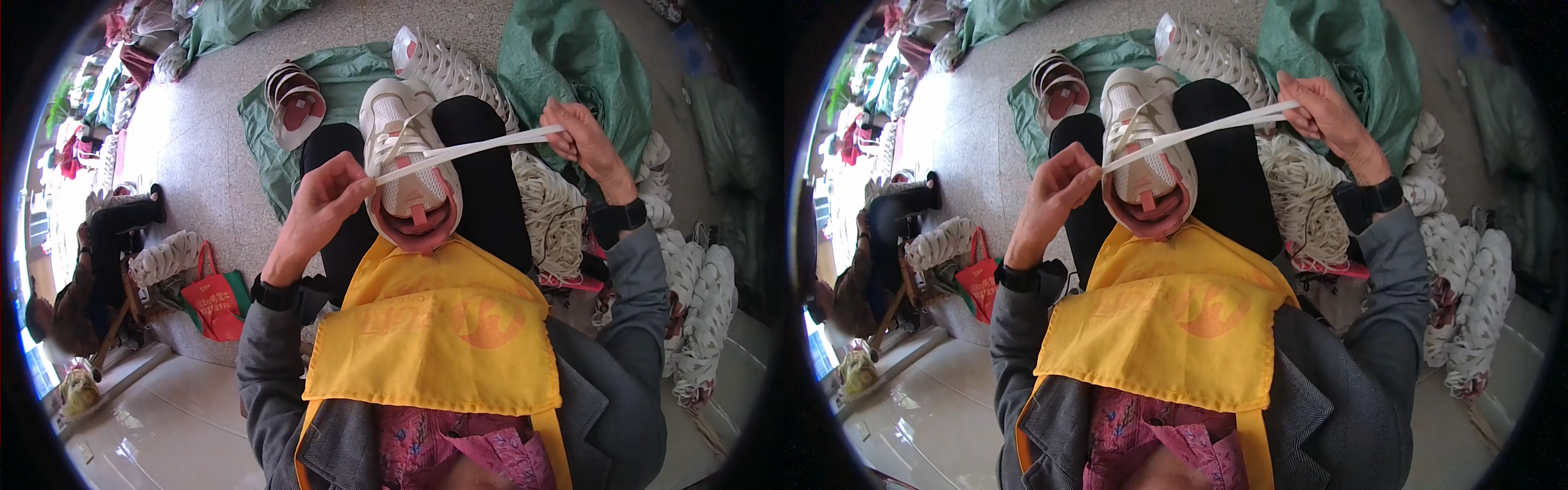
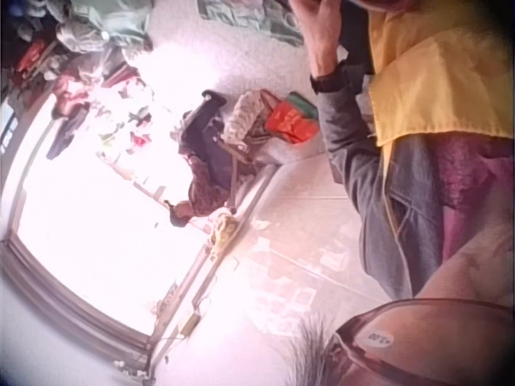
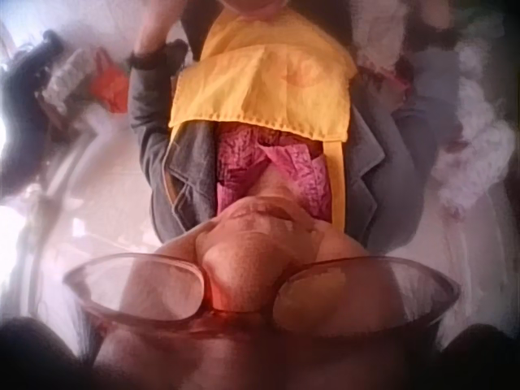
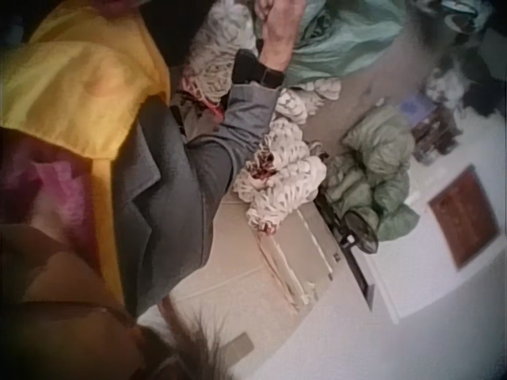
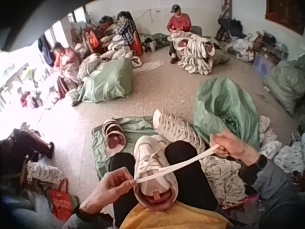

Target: The recorder is lacing a white and pink sneaker while holding it in their lap.

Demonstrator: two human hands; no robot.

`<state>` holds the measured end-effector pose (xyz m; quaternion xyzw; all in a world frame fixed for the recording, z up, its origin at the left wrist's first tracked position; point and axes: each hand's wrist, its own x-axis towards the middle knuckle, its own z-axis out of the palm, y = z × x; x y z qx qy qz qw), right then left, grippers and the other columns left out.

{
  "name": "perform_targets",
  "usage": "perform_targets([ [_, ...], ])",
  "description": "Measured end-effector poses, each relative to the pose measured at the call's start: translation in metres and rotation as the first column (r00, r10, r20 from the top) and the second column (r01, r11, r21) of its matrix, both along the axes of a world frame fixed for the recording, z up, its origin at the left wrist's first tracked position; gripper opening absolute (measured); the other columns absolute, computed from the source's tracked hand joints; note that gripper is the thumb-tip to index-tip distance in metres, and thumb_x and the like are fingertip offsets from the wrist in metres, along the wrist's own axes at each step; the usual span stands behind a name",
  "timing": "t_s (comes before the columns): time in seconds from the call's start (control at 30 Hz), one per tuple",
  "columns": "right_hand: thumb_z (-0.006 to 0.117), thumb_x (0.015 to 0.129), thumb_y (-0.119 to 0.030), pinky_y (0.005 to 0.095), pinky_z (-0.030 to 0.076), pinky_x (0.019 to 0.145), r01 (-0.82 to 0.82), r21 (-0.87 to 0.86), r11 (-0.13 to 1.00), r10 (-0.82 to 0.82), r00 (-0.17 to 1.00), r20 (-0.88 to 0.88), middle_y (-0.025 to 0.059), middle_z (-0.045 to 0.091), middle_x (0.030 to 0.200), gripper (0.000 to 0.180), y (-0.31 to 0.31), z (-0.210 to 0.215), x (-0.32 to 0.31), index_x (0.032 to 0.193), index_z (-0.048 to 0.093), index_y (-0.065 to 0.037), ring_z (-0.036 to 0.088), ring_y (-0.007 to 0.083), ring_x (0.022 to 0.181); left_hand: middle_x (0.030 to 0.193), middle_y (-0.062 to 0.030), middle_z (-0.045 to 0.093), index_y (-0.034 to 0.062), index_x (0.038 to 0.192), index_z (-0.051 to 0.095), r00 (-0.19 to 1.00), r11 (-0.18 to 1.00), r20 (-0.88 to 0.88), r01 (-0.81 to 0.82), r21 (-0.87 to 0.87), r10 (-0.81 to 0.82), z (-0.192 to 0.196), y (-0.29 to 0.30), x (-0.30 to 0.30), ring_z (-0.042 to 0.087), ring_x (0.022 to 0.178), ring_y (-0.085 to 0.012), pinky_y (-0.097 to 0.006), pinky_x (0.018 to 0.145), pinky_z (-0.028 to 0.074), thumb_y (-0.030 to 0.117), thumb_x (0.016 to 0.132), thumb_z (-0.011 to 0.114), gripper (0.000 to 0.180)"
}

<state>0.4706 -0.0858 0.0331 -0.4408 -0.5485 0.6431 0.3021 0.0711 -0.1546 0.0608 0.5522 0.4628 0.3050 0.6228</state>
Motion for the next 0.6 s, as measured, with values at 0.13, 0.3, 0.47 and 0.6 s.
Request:
perform_targets([
  [0.13,0.056,0.104,-0.03,0.0186,0.033,0.045,0.063,0.18,0.982,-0.111,0.956,0.272,-0.0032,0.055,0.066,0.038,0.003,-0.005,-0.006,0.078,0.061,-0.003,0.041,0.0001,0.051,0.077,0.0055,0.057,0.0054,0.091,0.056,1.0,0.999,-0.016,0.016,0.046,-0.015,-0.003,0.003,0.009,0.046,0.069,-0.0001,-0.019,0.059,0.035,0.018,0.101,0.062,0.017],
  [0.3,0.07,0.092,-0.005,0.0167,0.044,0.059,-0.11,0.345,0.932,-0.009,0.945,0.326,0.0013,0.071,0.097,0.021,-0.018,0.031,-0.095,0.112,0.069,0.0,0.055,-0.0014,0.068,0.077,0.0024,0.06,0.0016,0.09,0.058,0.999,0.994,-0.052,0.0,0.106,0.005,-0.003,0.0,0.017,0.052,0.07,-0.002,-0.02,0.062,0.043,0.013,0.098,0.064,0.016],
  [0.47,0.068,0.09,-0.001,0.0232,0.055,0.067,-0.25,0.227,0.941,0.237,0.968,0.085,0.0045,0.072,0.101,0.025,-0.035,0.036,-0.156,0.115,0.064,0.002,0.066,0.0071,0.077,0.072,-0.0023,0.061,-0.0027,0.088,0.059,0.99,0.975,-0.135,-0.015,0.224,0.047,-0.004,-0.001,0.026,0.054,0.068,-0.0041,-0.024,0.059,0.046,0.009,0.093,0.067,0.016],
  [0.6,0.07,0.088,-0.002,0.0263,0.055,0.066,-0.267,0.478,0.837,0.146,0.95,0.274,0.007,0.072,0.088,0.014,-0.036,0.033,-0.159,0.1,0.067,0.003,0.067,0.0102,0.075,0.07,-0.0068,0.061,-0.0032,0.089,0.059,0.981,0.951,-0.176,-0.026,0.307,0.083,-0.007,-0.005,0.026,0.056,0.065,-0.0065,-0.026,0.058,0.047,0.007,0.09,0.068,0.014],
])
